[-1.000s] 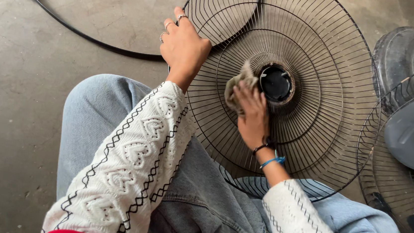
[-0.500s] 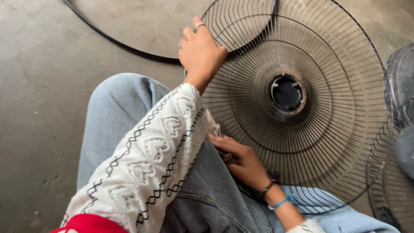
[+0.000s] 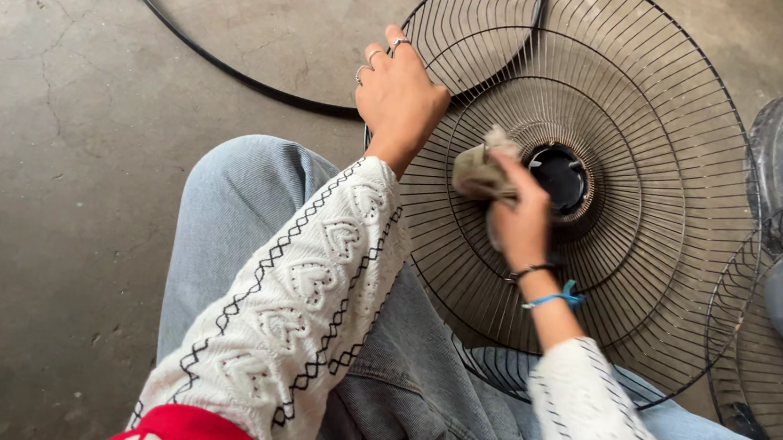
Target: The person sits on the floor and wipes the metal wire cage of an electric fan with a cloth. They hold the cage steady with one hand and scrub the wires with the other, working around the circular frame.
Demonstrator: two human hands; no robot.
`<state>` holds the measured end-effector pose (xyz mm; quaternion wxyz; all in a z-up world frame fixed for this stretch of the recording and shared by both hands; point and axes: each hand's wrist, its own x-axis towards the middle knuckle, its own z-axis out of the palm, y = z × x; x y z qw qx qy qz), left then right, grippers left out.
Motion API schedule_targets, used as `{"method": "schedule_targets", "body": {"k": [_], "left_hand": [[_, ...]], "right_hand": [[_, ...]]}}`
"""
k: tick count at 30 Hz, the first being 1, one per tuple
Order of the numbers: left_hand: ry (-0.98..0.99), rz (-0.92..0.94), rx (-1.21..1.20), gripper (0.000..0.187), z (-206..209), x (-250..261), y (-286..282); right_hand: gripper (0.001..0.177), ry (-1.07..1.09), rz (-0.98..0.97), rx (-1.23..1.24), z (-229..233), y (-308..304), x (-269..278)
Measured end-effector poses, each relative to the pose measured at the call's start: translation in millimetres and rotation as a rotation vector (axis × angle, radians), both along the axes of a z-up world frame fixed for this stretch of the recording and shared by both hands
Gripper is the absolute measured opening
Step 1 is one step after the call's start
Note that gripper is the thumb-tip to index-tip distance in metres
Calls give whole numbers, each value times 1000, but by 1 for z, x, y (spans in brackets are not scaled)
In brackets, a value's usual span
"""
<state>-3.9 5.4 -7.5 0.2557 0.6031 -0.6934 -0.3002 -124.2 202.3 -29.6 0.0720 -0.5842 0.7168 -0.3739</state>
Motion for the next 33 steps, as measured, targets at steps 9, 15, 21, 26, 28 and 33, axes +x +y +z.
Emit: {"method": "schedule_targets", "body": {"k": [9, 15, 21, 26, 28, 33], "left_hand": [[12, 57, -61, 87, 10, 0, 2], [-19, 9, -43, 91, 10, -1, 4], [-22, -43, -61, 95, 0, -5, 1], [-31, -60, -24, 92, -5, -8, -2], [-29, -66, -23, 92, -6, -9, -2], [-41, -62, -30, 95, -5, -7, -2]], "right_hand": [[55, -193, 224, 95, -26, 1, 59], [56, -382, 342, 287, -2, 45, 66], [58, -497, 385, 457, 35, 62, 53], [61, -377, 240, 436, 50, 56, 35], [72, -258, 215, 197, 48, 45, 21], [72, -21, -19, 30, 24, 14, -12]]}}
